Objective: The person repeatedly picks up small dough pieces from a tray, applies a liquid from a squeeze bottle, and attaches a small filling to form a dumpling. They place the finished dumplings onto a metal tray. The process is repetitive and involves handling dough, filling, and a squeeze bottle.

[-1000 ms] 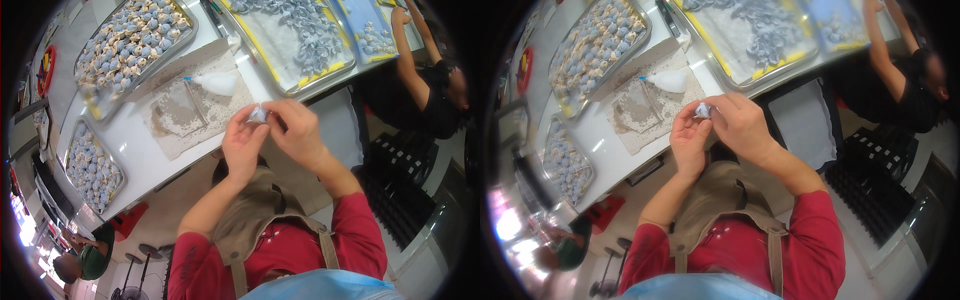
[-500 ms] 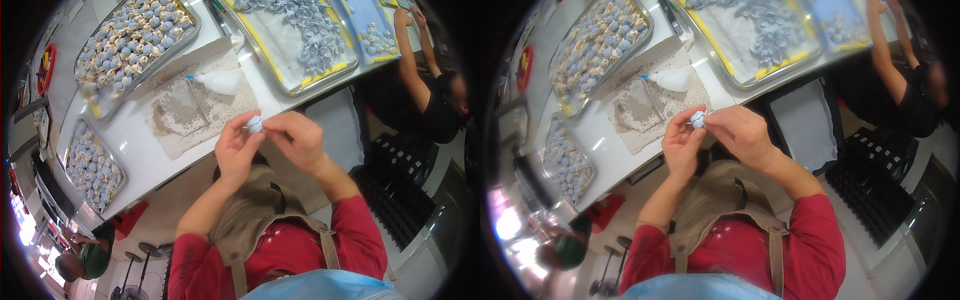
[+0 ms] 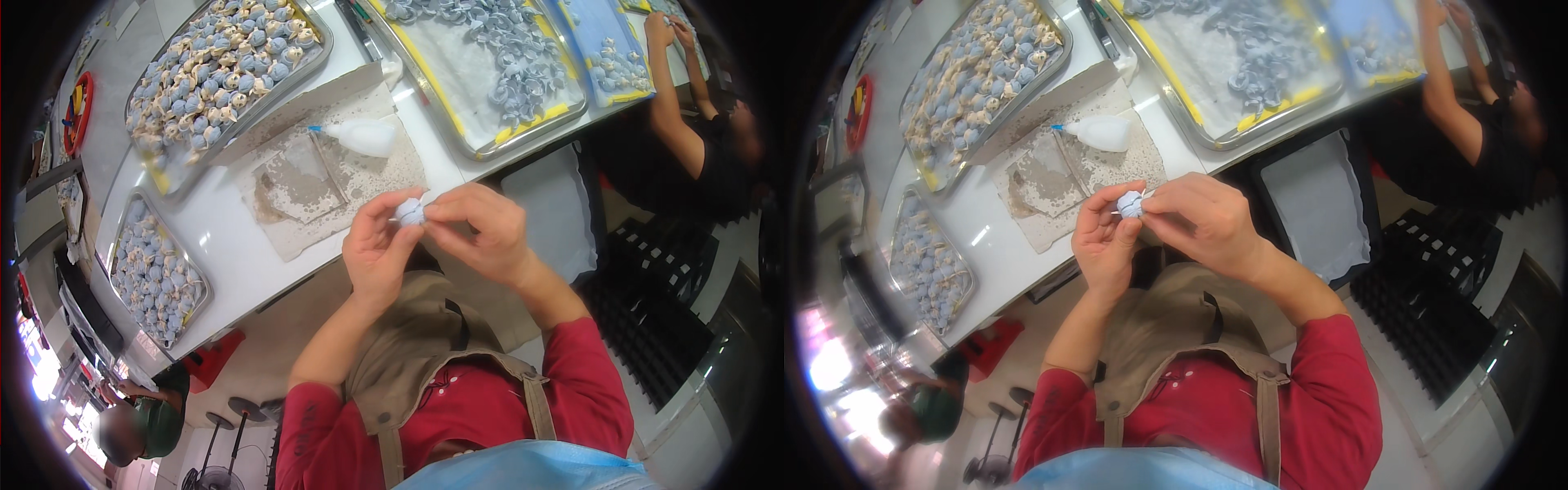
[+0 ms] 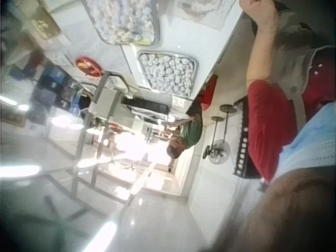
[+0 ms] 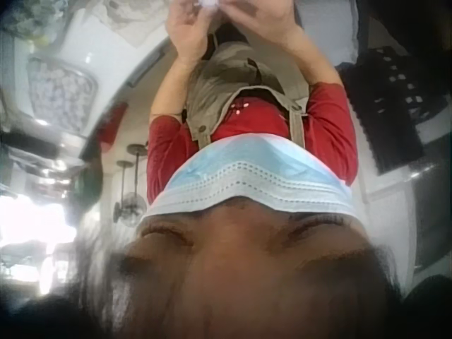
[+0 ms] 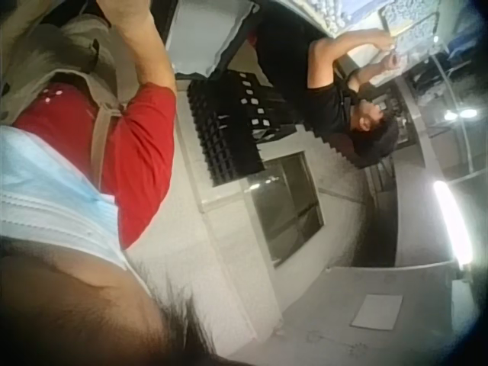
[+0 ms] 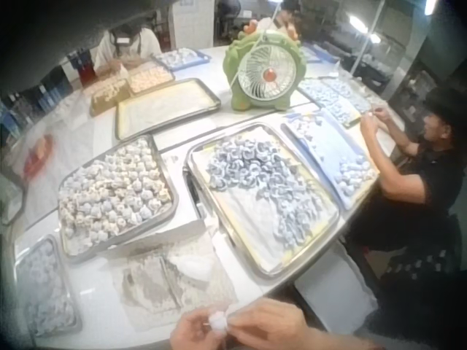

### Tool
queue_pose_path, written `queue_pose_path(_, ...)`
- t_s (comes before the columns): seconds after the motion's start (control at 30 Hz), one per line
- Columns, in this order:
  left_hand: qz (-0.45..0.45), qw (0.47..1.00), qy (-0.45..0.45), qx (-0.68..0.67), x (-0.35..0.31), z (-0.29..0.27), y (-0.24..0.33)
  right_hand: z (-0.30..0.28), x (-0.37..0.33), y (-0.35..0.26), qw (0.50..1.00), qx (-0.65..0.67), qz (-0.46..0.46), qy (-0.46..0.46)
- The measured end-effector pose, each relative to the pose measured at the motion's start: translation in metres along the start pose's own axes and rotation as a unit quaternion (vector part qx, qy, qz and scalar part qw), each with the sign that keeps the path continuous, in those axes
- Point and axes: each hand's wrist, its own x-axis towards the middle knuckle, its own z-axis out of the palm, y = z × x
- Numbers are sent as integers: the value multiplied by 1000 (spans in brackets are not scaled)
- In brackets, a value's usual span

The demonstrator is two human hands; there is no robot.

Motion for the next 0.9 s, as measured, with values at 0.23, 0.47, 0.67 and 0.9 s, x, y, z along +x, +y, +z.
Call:
queue_pose_path(0.23,2,1000,-18,-26,-5,-1,7,0,1,-12,1000,9,11,11)
queue_pose_path(0.47,43,998,-36,13,-1,-7,7,4,0,-3,998,-14,-64,-9)
queue_pose_path(0.67,43,998,-55,-2,4,-13,9,10,2,-5,999,8,-53,7)
queue_pose_path(0.9,-21,998,-13,-59,12,-14,20,15,79,75,964,-213,-102,118)
